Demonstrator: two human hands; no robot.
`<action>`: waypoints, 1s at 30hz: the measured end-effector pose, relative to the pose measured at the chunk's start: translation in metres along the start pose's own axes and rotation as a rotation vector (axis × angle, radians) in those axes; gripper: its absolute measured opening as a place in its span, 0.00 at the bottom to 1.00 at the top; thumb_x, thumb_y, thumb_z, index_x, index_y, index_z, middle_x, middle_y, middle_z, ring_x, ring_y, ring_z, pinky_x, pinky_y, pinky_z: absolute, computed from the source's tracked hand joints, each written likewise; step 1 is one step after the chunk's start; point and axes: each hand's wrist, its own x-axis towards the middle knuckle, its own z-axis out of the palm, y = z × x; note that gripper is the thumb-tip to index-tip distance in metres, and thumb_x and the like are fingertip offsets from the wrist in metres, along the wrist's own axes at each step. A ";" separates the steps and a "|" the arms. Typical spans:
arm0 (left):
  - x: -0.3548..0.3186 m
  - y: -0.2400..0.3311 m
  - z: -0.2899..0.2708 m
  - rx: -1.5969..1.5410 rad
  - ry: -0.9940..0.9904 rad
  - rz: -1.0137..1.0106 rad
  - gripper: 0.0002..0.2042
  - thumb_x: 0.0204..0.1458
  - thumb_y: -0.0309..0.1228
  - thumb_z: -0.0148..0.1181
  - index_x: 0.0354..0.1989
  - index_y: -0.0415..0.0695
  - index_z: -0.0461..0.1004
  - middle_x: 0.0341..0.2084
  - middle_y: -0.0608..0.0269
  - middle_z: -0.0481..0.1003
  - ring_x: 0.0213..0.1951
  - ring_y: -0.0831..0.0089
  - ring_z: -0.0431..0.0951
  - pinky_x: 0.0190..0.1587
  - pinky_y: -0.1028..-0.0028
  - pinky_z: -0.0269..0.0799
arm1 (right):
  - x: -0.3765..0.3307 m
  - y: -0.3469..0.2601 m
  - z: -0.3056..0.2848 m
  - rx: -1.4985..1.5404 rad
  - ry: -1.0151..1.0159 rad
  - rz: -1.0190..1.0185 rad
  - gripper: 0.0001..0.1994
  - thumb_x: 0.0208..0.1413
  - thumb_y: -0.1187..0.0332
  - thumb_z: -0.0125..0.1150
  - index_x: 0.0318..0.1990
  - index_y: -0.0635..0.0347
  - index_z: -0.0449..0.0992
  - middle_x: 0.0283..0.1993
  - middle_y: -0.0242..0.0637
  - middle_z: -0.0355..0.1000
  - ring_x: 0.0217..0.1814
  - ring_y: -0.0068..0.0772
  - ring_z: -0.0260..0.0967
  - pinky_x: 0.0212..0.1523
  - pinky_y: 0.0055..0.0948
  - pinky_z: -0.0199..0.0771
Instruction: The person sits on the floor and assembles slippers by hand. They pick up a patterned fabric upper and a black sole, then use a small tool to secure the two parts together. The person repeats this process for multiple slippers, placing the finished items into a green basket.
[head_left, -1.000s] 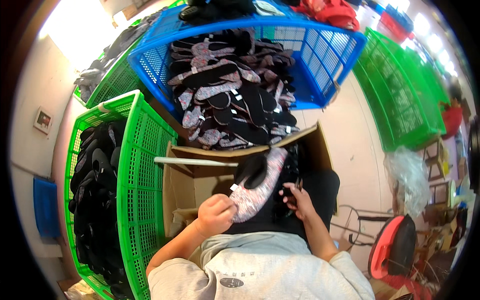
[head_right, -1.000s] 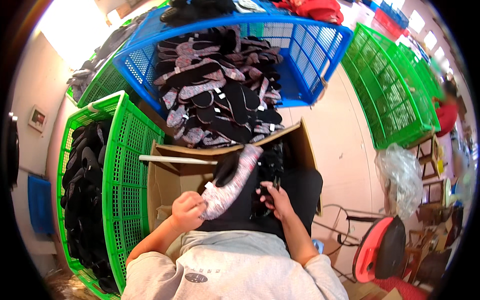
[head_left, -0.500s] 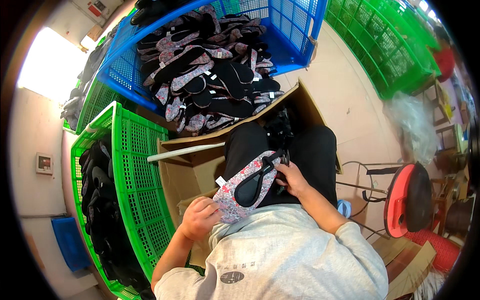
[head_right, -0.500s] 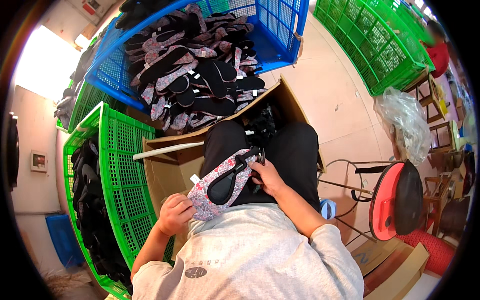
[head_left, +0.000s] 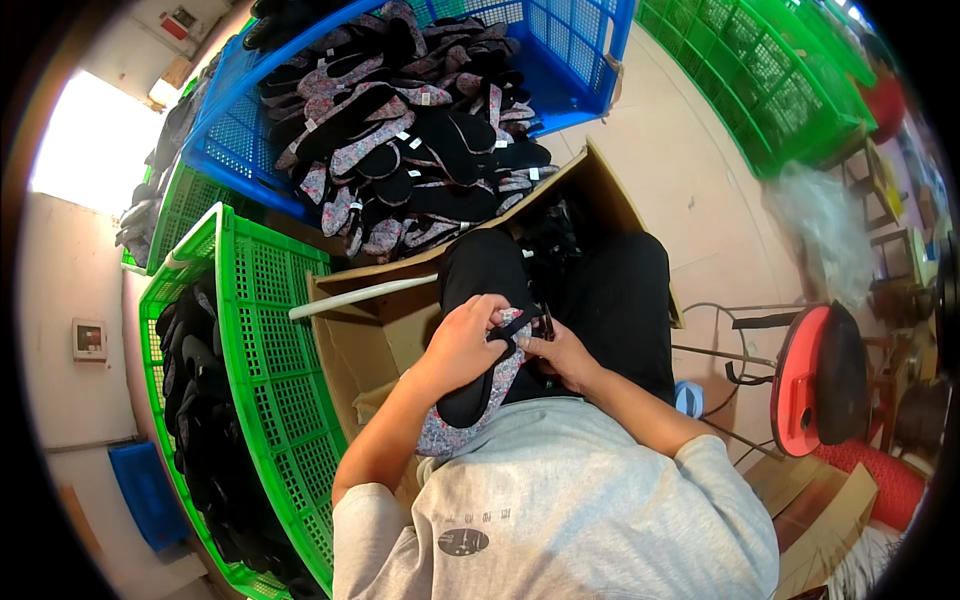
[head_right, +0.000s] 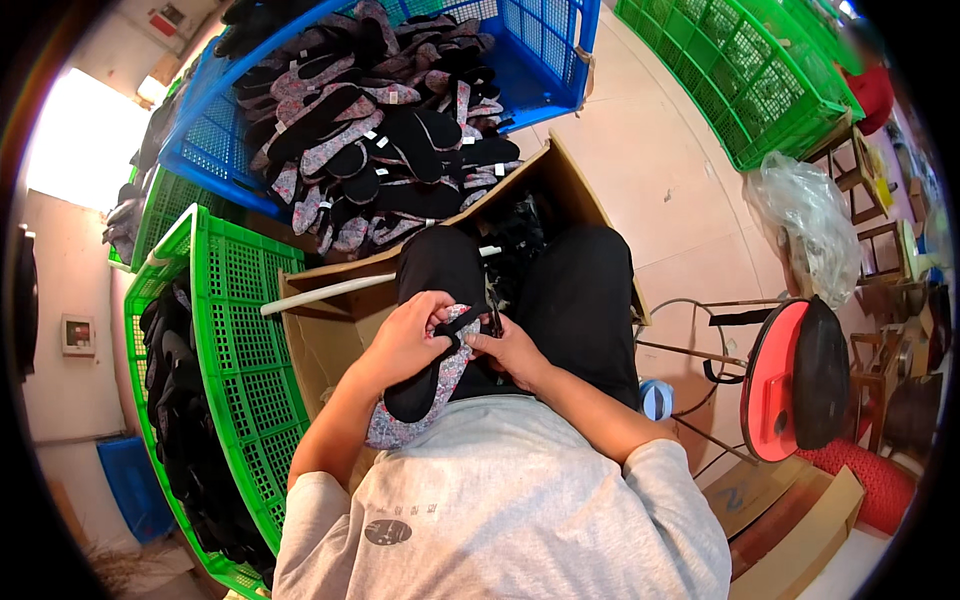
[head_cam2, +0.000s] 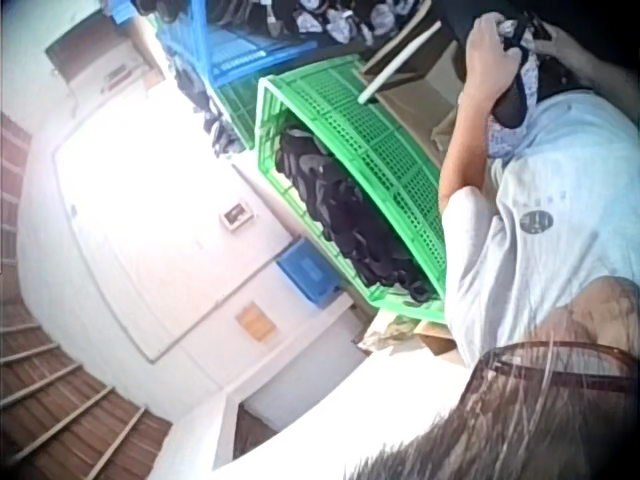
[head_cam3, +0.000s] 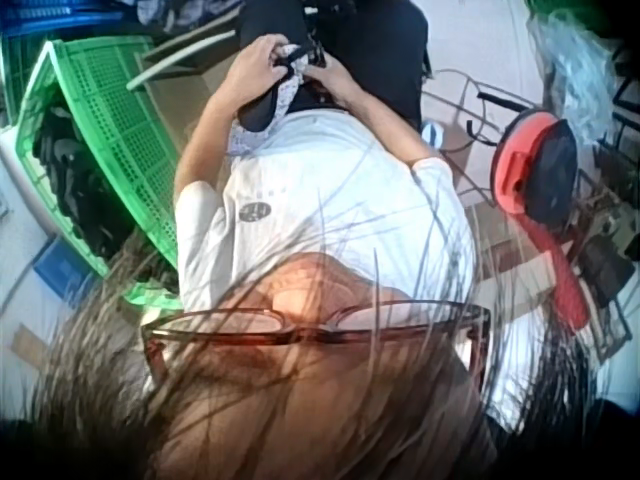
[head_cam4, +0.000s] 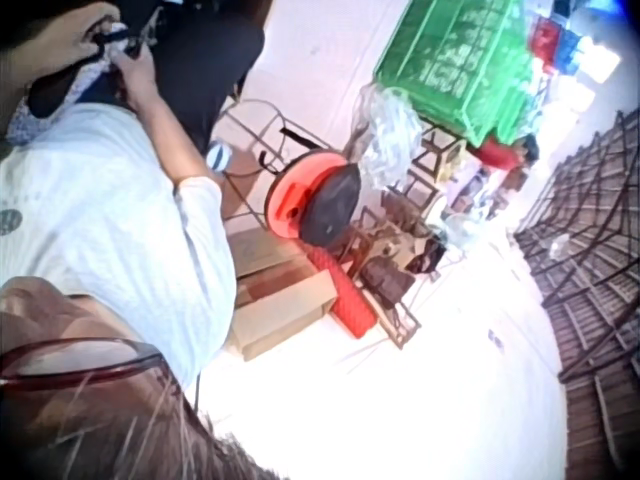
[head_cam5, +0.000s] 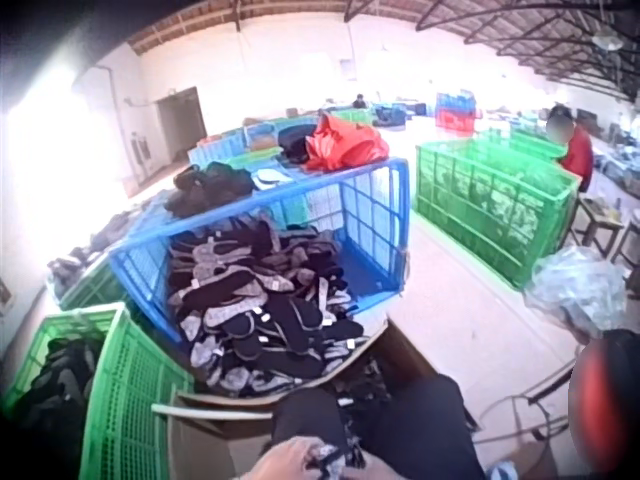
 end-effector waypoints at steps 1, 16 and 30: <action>0.006 -0.001 0.000 -0.106 -0.054 -0.061 0.22 0.41 0.20 0.65 0.49 0.40 0.71 0.34 0.59 0.72 0.37 0.68 0.74 0.43 0.72 0.73 | -0.001 0.002 0.001 0.000 0.029 -0.052 0.17 0.55 0.69 0.69 0.49 0.56 0.69 0.35 0.27 0.72 0.29 0.14 0.64 0.25 0.16 0.62; 0.015 -0.014 0.007 -0.187 -0.066 -0.230 0.17 0.41 0.19 0.63 0.43 0.38 0.72 0.30 0.65 0.70 0.32 0.78 0.69 0.35 0.77 0.69 | 0.004 -0.012 0.004 -0.416 -0.015 -0.449 0.18 0.55 0.73 0.69 0.53 0.65 0.74 0.44 0.28 0.74 0.46 0.17 0.69 0.47 0.21 0.72; 0.010 -0.001 0.011 -0.098 0.005 -0.168 0.14 0.42 0.23 0.63 0.40 0.38 0.72 0.35 0.53 0.75 0.36 0.61 0.78 0.41 0.66 0.74 | 0.004 -0.026 0.018 0.151 0.148 -0.144 0.10 0.61 0.62 0.64 0.45 0.56 0.80 0.27 0.24 0.69 0.22 0.12 0.58 0.22 0.15 0.53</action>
